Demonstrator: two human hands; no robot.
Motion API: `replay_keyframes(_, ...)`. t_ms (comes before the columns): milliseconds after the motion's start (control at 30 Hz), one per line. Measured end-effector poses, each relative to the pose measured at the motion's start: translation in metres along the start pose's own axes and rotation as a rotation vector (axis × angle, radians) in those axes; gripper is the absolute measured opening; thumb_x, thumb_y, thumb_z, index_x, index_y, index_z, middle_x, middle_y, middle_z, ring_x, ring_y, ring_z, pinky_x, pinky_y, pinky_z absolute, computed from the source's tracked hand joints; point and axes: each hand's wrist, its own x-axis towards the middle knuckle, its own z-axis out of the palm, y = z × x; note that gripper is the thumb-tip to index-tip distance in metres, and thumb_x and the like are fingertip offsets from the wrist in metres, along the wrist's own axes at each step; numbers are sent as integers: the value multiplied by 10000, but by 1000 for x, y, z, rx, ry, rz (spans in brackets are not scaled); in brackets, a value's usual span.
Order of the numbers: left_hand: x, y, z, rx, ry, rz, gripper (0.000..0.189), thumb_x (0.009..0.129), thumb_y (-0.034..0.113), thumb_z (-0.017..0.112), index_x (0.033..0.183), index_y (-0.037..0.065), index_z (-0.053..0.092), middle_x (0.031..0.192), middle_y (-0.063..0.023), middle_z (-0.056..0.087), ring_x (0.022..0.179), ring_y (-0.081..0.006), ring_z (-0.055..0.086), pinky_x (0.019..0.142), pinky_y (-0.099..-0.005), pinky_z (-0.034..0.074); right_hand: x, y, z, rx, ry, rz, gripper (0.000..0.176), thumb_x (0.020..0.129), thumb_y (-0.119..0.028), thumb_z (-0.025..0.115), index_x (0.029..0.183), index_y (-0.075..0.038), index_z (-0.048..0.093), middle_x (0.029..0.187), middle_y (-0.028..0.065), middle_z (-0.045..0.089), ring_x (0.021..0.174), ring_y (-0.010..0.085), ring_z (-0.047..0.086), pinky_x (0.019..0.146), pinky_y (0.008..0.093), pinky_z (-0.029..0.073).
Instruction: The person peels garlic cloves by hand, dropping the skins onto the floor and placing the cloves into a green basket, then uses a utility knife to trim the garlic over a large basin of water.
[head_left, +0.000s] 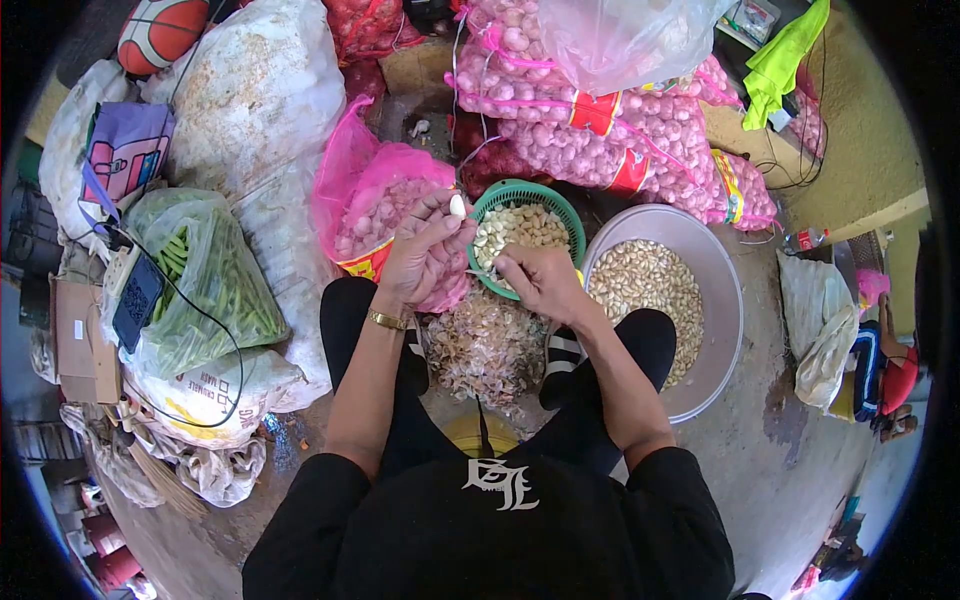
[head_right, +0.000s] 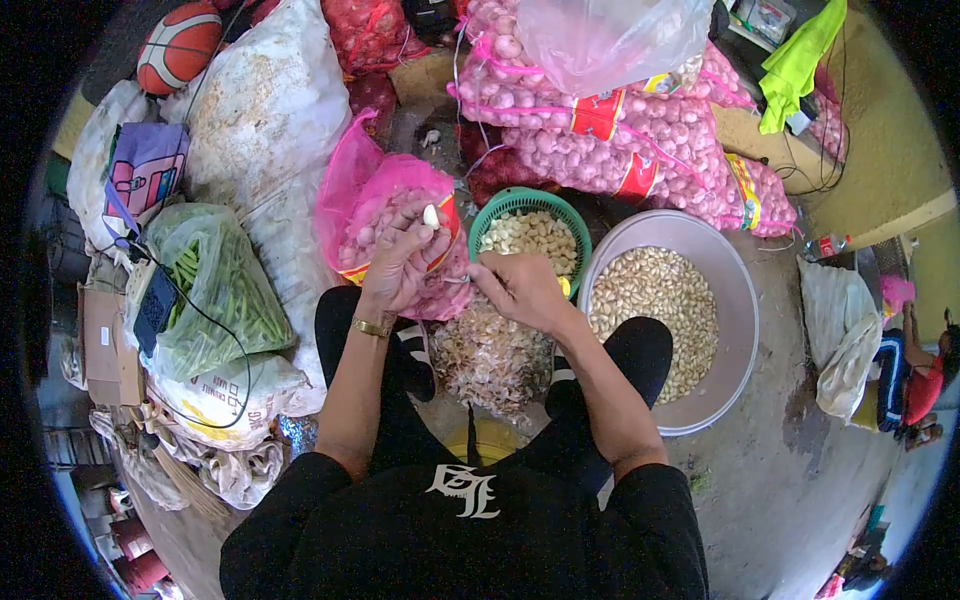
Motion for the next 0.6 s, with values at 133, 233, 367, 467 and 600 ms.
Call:
replay_keyframes(133,-2,2,-3,5,-11,-24,328,904,-27,606,1221,16,529,1132,-111,620,1011,-195,657,907,-296,571,-1,-5,-1,1,55,-54,325,831,-378,732,827,-70,628,602,153,568,586,359,601,545,422,453)
replay_keyframes(233,-2,1,-4,16,-26,-3,320,902,-27,608,1211,14,538,1132,-110,620,1007,-194,660,903,-299,572,1,-12,-7,-105,21,-39,335,810,-375,755,874,-69,633,614,146,587,596,351,611,556,416,460)
replay_keyframes(367,-3,0,-2,49,-5,3,332,900,-23,616,1223,4,547,1131,-108,624,1002,-190,660,900,-300,571,2,-8,1,33,88,15,320,860,-343,704,966,-54,614,681,153,612,635,325,625,597,399,473)
replay_keyframes(467,-3,-2,-3,83,-17,16,326,907,-7,615,1229,-7,562,1137,-111,632,995,-192,664,899,-303,571,6,-8,3,212,184,116,273,919,-295,634,1004,-38,605,742,144,617,679,269,618,646,366,476)
replay_keyframes(600,-3,-3,1,145,-42,-46,310,923,16,605,1229,-21,572,1144,-112,641,988,-192,668,896,-312,572,12,-7,2,370,256,103,209,946,-207,608,1040,-21,600,822,104,624,755,183,585,719,325,465)
